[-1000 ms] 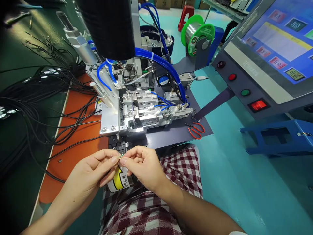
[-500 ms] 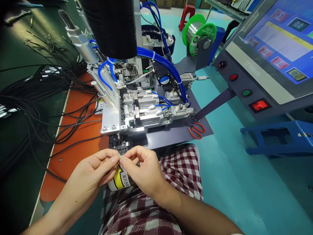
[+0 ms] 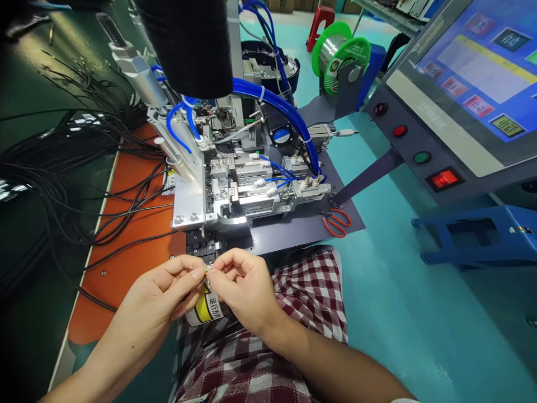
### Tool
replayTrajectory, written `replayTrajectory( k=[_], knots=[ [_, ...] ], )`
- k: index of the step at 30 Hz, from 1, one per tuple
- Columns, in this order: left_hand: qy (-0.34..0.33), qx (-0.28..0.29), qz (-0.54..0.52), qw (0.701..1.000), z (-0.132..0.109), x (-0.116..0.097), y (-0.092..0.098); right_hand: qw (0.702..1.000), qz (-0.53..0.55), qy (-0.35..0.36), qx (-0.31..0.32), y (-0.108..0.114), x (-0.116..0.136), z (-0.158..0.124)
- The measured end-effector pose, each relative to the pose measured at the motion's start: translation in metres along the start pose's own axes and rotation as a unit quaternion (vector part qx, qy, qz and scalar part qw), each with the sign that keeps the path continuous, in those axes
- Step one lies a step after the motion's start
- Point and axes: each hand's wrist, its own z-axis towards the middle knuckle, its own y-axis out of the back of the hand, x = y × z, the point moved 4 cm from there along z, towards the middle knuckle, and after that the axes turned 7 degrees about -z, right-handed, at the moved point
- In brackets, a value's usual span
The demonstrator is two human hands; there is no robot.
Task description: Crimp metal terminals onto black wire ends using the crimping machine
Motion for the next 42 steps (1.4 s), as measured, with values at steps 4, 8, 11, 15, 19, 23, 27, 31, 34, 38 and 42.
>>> replayTrajectory(
  k=[4, 8, 11, 15, 19, 23, 27, 31, 34, 38, 42],
  knots=[
    [0.001, -0.001, -0.006, 1.0, -0.001, 0.0, 0.0, 0.997, -0.044, 0.053, -0.03, 0.001, 0.001, -0.001],
    [-0.013, -0.012, 0.005, 1.0, -0.002, -0.002, 0.001, 0.999, -0.04, 0.028, -0.016, 0.002, 0.0, 0.0],
    [-0.017, -0.01, 0.009, 1.0, -0.002, -0.002, 0.0, 0.999, -0.028, 0.011, -0.017, 0.004, 0.001, 0.001],
    [-0.022, -0.015, 0.014, 1.0, -0.003, 0.0, 0.002, 1.0, -0.001, -0.011, -0.001, 0.001, 0.001, 0.002],
    [-0.021, -0.016, 0.017, 1.0, -0.002, 0.004, 0.004, 0.998, 0.037, -0.04, 0.009, -0.002, -0.004, 0.004],
    [-0.019, -0.01, 0.015, 1.0, -0.001, 0.005, 0.003, 0.999, 0.038, -0.025, -0.003, -0.002, -0.003, 0.003],
    [-0.033, -0.017, 0.02, 0.999, -0.001, 0.002, 0.002, 1.0, 0.003, 0.003, -0.014, 0.001, 0.002, 0.001],
    [-0.044, -0.021, 0.016, 0.999, -0.002, -0.002, 0.001, 1.0, 0.005, -0.012, -0.012, 0.001, 0.002, 0.002],
    [-0.044, -0.018, 0.01, 0.999, -0.002, 0.0, 0.002, 0.999, 0.029, -0.032, -0.001, 0.0, 0.0, 0.004],
    [-0.038, -0.015, 0.009, 0.999, -0.001, 0.007, 0.004, 0.996, 0.065, -0.051, 0.019, -0.002, -0.005, 0.006],
    [-0.027, -0.005, -0.012, 1.0, -0.001, 0.008, 0.002, 0.997, 0.07, -0.035, 0.02, -0.002, -0.008, 0.005]
  ],
)
